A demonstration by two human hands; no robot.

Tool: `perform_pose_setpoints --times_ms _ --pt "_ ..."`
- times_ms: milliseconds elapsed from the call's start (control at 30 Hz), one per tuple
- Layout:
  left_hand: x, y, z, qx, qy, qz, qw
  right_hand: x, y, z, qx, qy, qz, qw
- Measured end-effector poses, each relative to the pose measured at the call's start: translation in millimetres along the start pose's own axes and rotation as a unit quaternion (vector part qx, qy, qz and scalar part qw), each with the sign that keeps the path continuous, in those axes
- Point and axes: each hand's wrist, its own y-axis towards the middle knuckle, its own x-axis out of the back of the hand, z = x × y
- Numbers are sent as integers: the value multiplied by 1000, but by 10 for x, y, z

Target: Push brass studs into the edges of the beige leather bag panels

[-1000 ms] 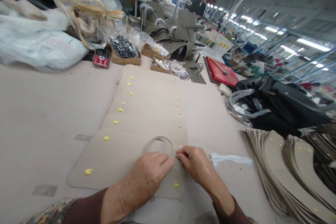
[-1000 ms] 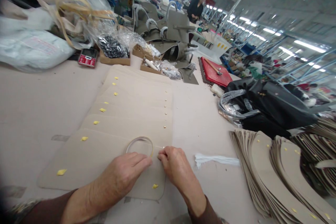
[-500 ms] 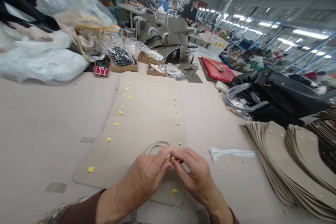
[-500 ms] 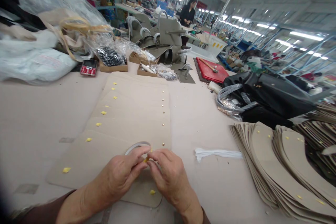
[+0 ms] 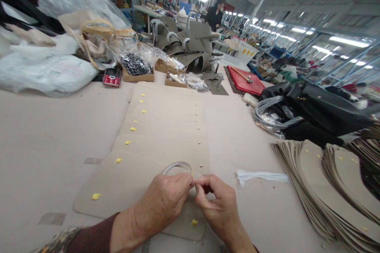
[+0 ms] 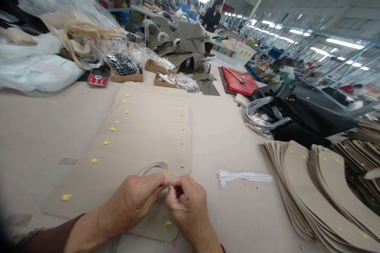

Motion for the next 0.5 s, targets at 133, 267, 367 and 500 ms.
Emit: perform_pose_setpoints --times_ms 133,267,367,500 --pt "-70 42 30 -34 3 -60 998 -35 112 -70 -221 144 21 964" --pt "-131 17 74 -49 42 -42 997 -3 242 -365 -314 179 14 932" --pt "-161 -2 110 -39 124 20 991 52 313 -564 -343 182 56 920" --pt "-189 -7 137 -26 146 67 987 83 363 -608 -345 160 93 920"
